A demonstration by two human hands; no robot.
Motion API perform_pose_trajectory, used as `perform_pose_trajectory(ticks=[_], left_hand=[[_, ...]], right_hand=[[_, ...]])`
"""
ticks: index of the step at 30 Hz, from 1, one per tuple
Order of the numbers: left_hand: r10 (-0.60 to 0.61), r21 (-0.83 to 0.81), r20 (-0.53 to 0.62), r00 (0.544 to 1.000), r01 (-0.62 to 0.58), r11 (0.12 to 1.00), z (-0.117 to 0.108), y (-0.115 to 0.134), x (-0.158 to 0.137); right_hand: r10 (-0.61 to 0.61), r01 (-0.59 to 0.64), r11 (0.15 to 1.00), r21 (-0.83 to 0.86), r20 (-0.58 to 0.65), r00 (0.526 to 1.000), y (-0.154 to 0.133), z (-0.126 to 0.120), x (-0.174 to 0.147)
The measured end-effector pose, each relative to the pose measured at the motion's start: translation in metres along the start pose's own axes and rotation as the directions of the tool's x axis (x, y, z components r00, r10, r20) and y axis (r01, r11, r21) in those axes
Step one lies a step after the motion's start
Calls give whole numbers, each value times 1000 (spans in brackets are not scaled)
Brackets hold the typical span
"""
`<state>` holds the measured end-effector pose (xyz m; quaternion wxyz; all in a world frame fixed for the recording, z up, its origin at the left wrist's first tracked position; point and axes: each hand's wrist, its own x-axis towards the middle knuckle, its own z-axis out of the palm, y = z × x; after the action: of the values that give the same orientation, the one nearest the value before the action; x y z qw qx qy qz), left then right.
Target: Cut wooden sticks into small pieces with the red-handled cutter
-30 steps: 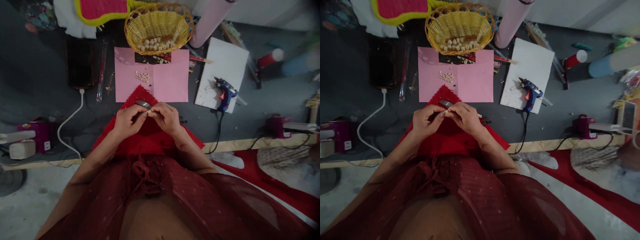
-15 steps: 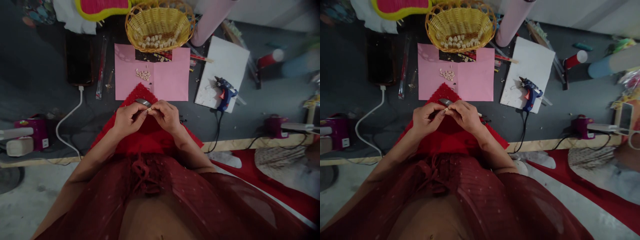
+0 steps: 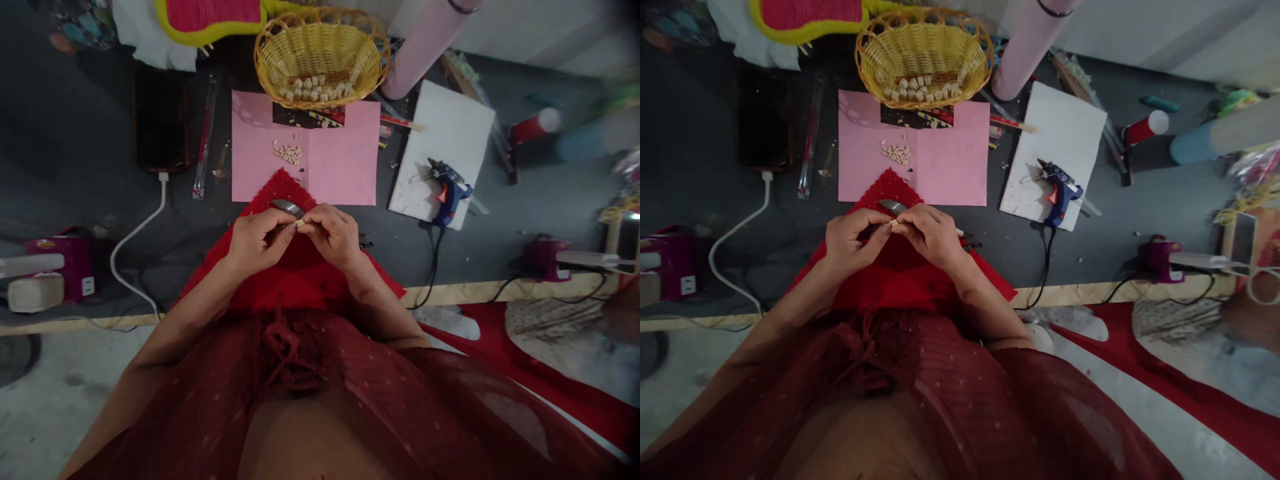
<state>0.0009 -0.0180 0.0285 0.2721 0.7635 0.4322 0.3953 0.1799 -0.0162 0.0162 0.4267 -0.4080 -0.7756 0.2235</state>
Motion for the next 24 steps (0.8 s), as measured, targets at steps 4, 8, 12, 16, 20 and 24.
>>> perform_pose_trajectory(ticks=[4, 8, 12, 16, 20, 24], left_hand=[[17, -4, -7, 1000, -17, 1000, 0, 0, 0], [25, -3, -9, 1000, -25, 1000, 0, -1, 0], [23, 0, -11, 1000, -23, 1000, 1, -3, -1], [30, 19, -19, 999, -29, 999, 2, -4, -1], [15, 19, -26, 1000, -15, 1000, 1, -3, 0], [11, 17, -18, 1000, -11, 1000, 0, -2, 0]], right_hand=[[-1, 1, 1000, 11, 3, 1000, 1, 0, 0], [19, -19, 1000, -5, 19, 1000, 1, 0, 0], [5, -5, 1000, 16, 10, 1000, 1, 0, 0], [-15, 15, 1000, 26, 2, 1000, 0, 0, 0], [6, -7, 1000, 17, 25, 1000, 1, 0, 0], [8, -8, 1000, 1, 32, 999, 1, 1, -1]])
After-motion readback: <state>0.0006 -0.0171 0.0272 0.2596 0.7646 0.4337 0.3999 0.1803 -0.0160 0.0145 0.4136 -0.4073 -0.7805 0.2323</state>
